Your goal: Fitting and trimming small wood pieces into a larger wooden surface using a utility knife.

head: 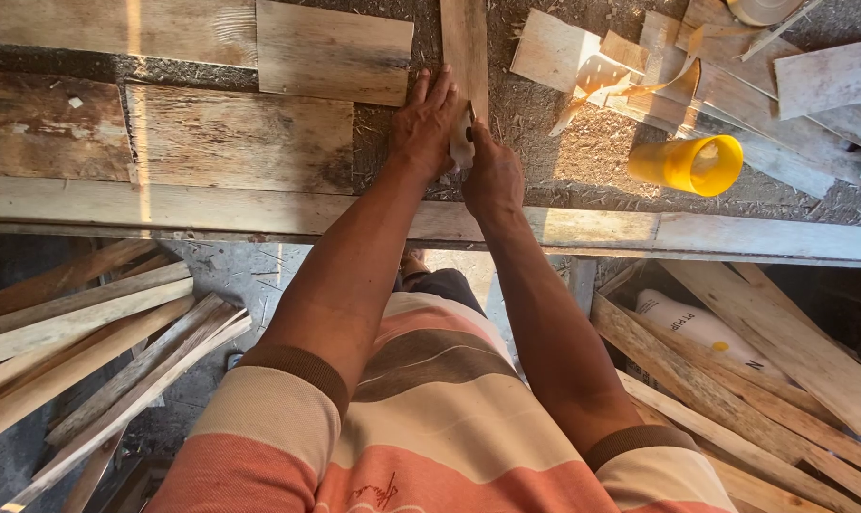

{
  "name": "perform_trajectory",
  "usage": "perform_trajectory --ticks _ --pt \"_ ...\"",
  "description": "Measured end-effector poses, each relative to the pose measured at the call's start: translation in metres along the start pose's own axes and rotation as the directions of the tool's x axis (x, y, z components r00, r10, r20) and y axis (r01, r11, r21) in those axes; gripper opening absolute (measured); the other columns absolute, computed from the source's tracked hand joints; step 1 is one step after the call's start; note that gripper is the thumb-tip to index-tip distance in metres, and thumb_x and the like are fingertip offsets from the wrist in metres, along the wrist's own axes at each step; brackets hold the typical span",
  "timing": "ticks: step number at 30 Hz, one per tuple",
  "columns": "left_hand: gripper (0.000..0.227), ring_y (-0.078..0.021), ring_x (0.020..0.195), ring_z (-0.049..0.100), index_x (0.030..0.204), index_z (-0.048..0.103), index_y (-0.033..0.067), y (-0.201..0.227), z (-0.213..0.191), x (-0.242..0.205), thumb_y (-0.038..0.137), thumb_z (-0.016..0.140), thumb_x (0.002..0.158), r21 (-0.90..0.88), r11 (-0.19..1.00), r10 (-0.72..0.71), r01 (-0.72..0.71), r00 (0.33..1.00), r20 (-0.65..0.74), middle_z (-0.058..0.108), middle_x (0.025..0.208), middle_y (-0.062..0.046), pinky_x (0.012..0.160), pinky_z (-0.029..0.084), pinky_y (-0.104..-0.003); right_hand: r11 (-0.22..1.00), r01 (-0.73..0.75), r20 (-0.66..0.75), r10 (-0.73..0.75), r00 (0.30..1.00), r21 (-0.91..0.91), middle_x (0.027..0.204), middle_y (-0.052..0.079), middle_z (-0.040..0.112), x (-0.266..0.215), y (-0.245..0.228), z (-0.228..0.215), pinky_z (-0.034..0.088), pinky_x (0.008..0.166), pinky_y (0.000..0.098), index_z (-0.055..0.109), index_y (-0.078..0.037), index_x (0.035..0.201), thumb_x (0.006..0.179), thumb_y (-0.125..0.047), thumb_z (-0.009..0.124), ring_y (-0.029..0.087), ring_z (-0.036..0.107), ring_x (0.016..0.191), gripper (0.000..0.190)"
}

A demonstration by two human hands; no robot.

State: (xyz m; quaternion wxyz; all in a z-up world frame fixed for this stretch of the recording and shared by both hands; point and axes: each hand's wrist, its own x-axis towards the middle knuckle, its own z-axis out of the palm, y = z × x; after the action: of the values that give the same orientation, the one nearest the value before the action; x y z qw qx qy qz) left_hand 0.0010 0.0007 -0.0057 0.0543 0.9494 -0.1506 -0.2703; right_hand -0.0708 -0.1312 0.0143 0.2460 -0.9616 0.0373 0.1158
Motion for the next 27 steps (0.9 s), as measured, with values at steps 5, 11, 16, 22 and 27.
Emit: perform_trajectory --ticks 5,11,16,22,27 --pt "0.139 -0.0320 0.158 0.006 0.166 0.012 0.0176 -0.003 0.008 0.003 0.052 0.097 0.060 -0.004 1.000 0.014 -0.014 1.000 0.009 -0.006 0.173 -0.003 0.115 0.042 -0.037 1.000 -0.023 0.029 0.023 0.999 0.009 0.104 0.020 0.076 -0.009 0.001 0.001 0.053 0.040 0.0309 0.058 -0.010 0.138 0.090 0.014 0.060 0.021 0.067 0.058 0.054" --pt "0.142 -0.0322 0.159 0.006 0.166 0.013 0.0169 -0.002 0.008 0.003 0.048 0.099 0.058 -0.012 1.000 0.025 -0.025 1.000 -0.016 -0.005 0.173 -0.003 0.116 0.041 -0.035 1.000 0.012 0.000 -0.012 1.000 0.003 0.106 0.023 0.075 -0.019 0.002 0.002 0.051 0.035 0.0311 0.055 -0.004 0.138 0.091 0.015 0.056 0.022 0.066 0.051 0.051" --pt "0.133 -0.0320 0.159 0.007 0.167 0.015 0.0193 -0.004 0.021 0.010 0.029 0.096 0.062 0.018 1.000 0.020 -0.019 0.998 -0.052 -0.004 0.174 -0.002 0.107 0.049 -0.031 1.000 -0.021 0.037 0.021 0.999 0.000 0.104 0.023 0.075 -0.032 0.003 0.002 0.051 0.037 0.0306 0.054 -0.004 0.140 0.095 0.012 0.055 0.021 0.065 0.051 0.048" --pt "0.120 -0.0318 0.158 0.007 0.166 0.013 0.0194 -0.002 0.016 0.006 0.011 0.085 0.070 -0.021 1.000 0.003 -0.002 1.000 0.005 -0.005 0.173 -0.001 0.104 0.051 -0.031 1.000 -0.014 0.042 0.015 0.999 -0.019 0.086 0.021 0.074 -0.048 0.002 -0.003 0.050 0.040 0.0380 0.051 -0.005 0.144 0.096 0.009 0.056 0.026 0.066 0.054 0.050" --pt "0.106 -0.0312 0.158 0.010 0.166 0.017 0.0199 -0.002 0.015 0.009 -0.029 0.049 0.077 0.090 0.996 0.011 -0.002 0.995 -0.099 -0.002 0.174 -0.001 0.081 0.059 -0.021 0.996 0.084 -0.027 -0.085 0.996 -0.035 0.085 0.020 0.072 -0.054 0.014 0.004 0.049 0.047 0.0399 0.056 -0.007 0.138 0.092 0.008 0.060 0.029 0.067 0.063 0.048"
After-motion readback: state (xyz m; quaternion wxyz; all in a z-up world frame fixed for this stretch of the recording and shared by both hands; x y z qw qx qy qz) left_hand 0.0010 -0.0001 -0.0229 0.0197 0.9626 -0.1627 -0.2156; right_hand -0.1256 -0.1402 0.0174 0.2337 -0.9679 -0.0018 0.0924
